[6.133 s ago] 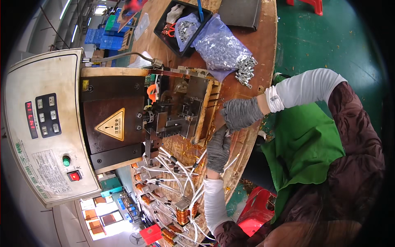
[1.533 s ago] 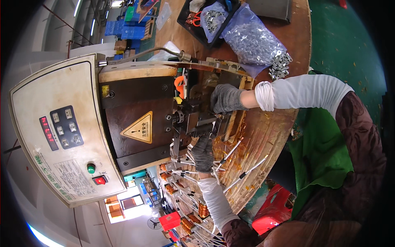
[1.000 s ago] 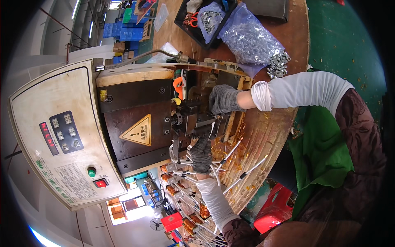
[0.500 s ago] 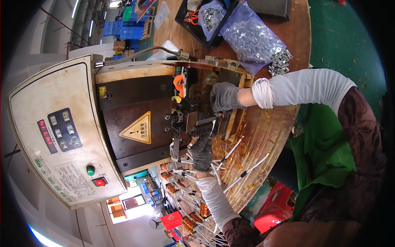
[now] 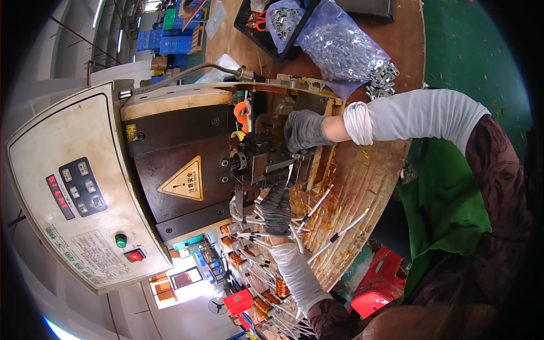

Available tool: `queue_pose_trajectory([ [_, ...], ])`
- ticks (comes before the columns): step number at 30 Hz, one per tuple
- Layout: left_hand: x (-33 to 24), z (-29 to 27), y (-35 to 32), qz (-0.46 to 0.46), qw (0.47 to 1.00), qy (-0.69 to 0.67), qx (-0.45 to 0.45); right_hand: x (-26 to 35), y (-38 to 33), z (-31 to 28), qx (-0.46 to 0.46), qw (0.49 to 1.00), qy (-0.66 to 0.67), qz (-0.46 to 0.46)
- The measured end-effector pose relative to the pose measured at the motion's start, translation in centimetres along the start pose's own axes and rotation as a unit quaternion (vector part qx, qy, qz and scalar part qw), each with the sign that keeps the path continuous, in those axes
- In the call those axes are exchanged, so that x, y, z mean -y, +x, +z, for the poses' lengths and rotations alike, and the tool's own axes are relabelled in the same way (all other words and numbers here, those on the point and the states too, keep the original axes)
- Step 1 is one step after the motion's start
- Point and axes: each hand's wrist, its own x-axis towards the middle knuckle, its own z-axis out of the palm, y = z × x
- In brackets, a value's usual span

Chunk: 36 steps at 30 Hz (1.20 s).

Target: Operating a terminal machine to crimp or weld connectors onto wire coil assemblies.

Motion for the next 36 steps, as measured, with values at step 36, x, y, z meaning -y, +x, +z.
queue_pose_trajectory([
  [36, 7.3, -6.1, -1.7, -0.230, 0.919, -0.196, -0.252, -6.9, -16.4, 10.8, 0.006, 0.788, -0.497, -0.363],
])
